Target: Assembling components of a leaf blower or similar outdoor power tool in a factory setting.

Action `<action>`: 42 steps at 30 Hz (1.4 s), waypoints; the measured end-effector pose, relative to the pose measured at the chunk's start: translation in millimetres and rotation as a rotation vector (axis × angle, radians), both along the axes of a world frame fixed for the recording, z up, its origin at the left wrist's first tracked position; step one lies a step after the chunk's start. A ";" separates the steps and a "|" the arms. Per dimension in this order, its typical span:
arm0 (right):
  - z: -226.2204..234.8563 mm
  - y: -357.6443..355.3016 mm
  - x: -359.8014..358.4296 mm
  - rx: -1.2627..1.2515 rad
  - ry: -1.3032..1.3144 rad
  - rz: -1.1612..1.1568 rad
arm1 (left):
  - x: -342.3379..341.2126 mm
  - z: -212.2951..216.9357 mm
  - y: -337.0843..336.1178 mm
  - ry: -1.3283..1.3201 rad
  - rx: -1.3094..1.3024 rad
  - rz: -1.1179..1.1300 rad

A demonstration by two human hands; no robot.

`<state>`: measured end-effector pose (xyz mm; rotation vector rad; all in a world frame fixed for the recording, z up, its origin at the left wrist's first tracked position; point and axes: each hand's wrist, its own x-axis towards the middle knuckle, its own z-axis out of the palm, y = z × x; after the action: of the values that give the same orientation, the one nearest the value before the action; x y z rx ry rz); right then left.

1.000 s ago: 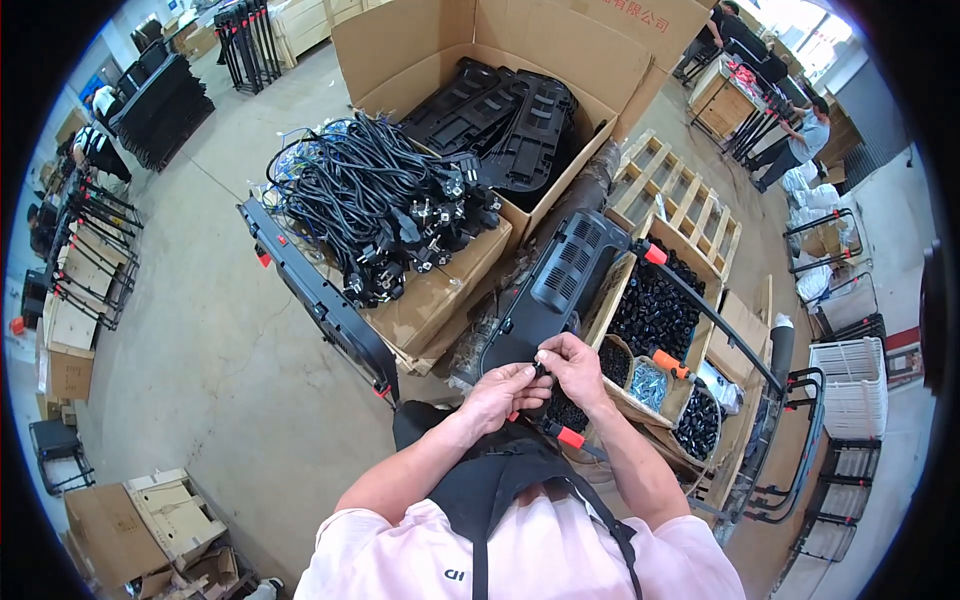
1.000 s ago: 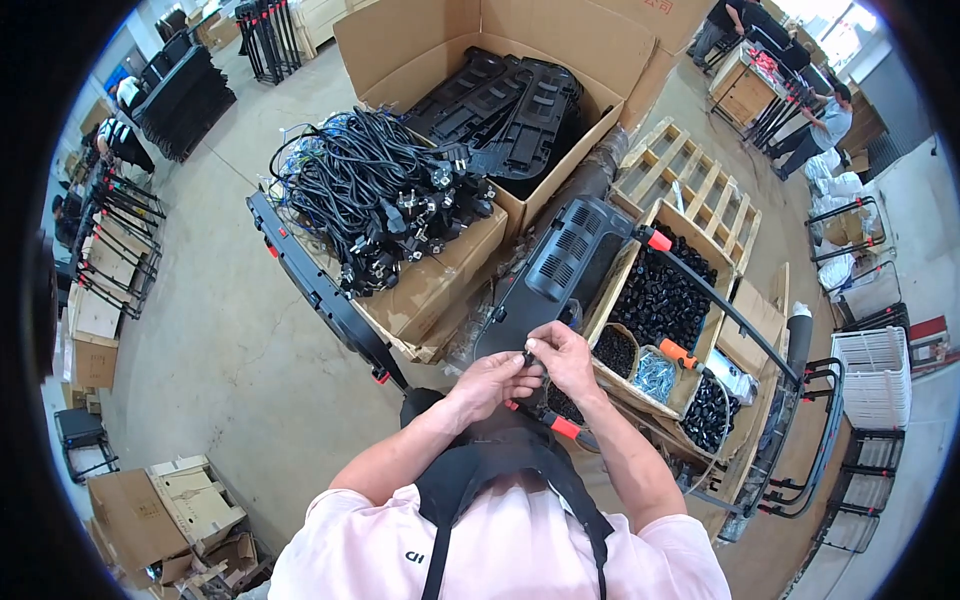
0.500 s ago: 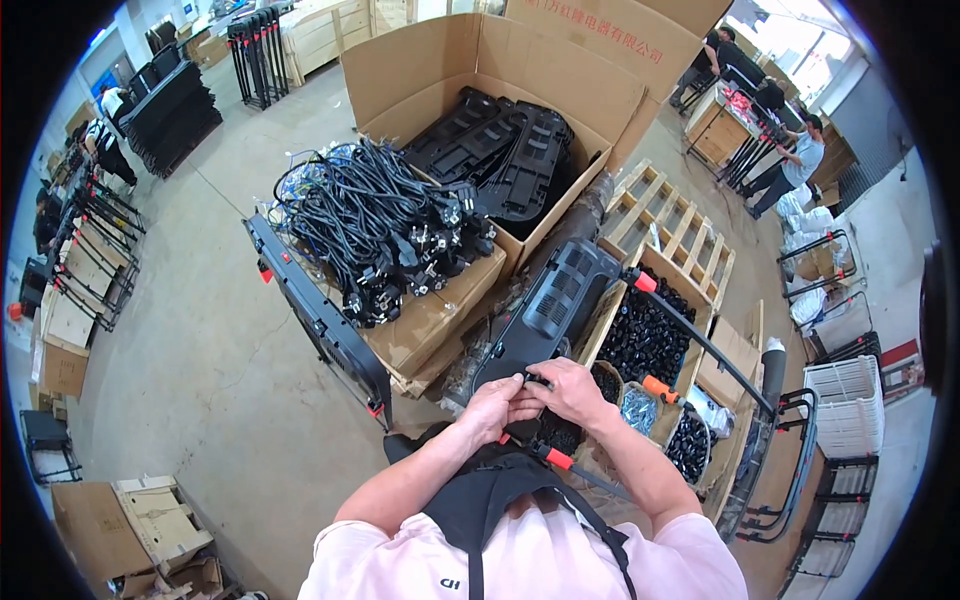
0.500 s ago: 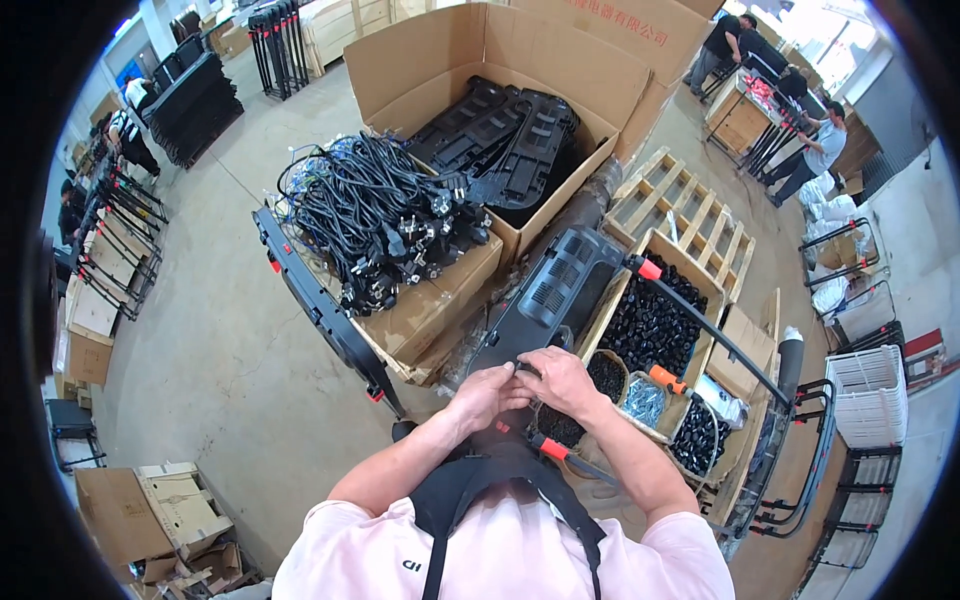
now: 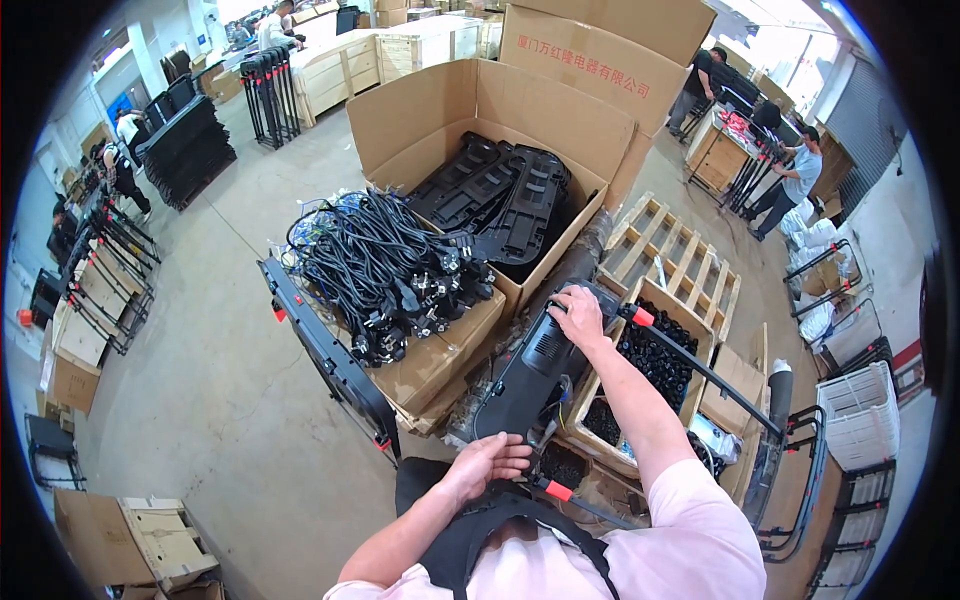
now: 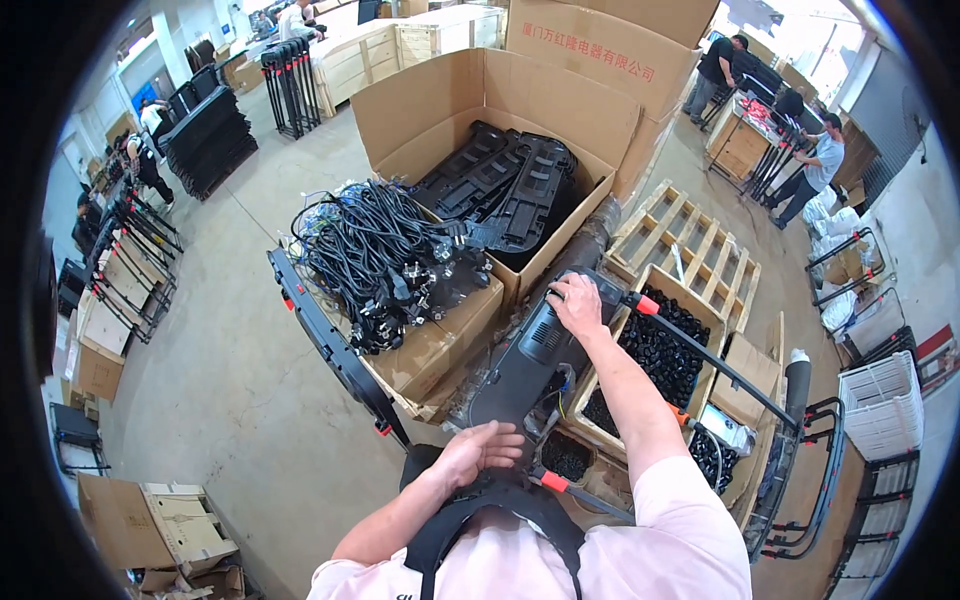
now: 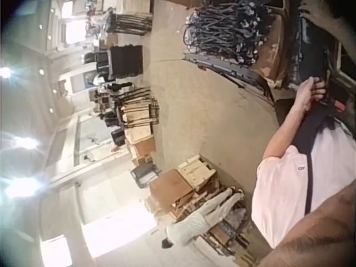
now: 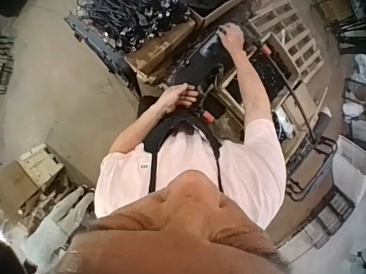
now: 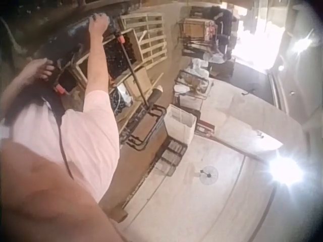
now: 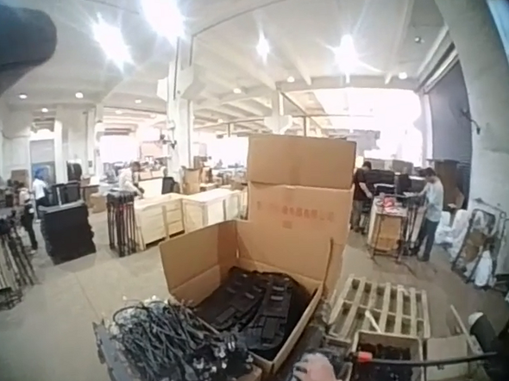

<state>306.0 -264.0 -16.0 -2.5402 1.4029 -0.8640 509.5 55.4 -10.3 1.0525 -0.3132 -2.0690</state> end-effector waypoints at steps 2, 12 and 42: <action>-3.9 -4.5 4.1 0.025 0.014 0.003 | 3.7 -1.8 9.9 -0.020 0.006 0.019; -7.3 -10.2 -3.6 0.005 0.047 0.004 | 9.7 4.1 17.6 -0.032 0.008 0.151; -98.8 159.4 -185.5 0.695 0.556 0.342 | -116.7 -0.1 6.4 -0.116 -0.006 -0.018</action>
<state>120.5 -104.6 -114.8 -2.3843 1.0421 0.3674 392.8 61.8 -10.4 1.1722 -0.3876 -2.0256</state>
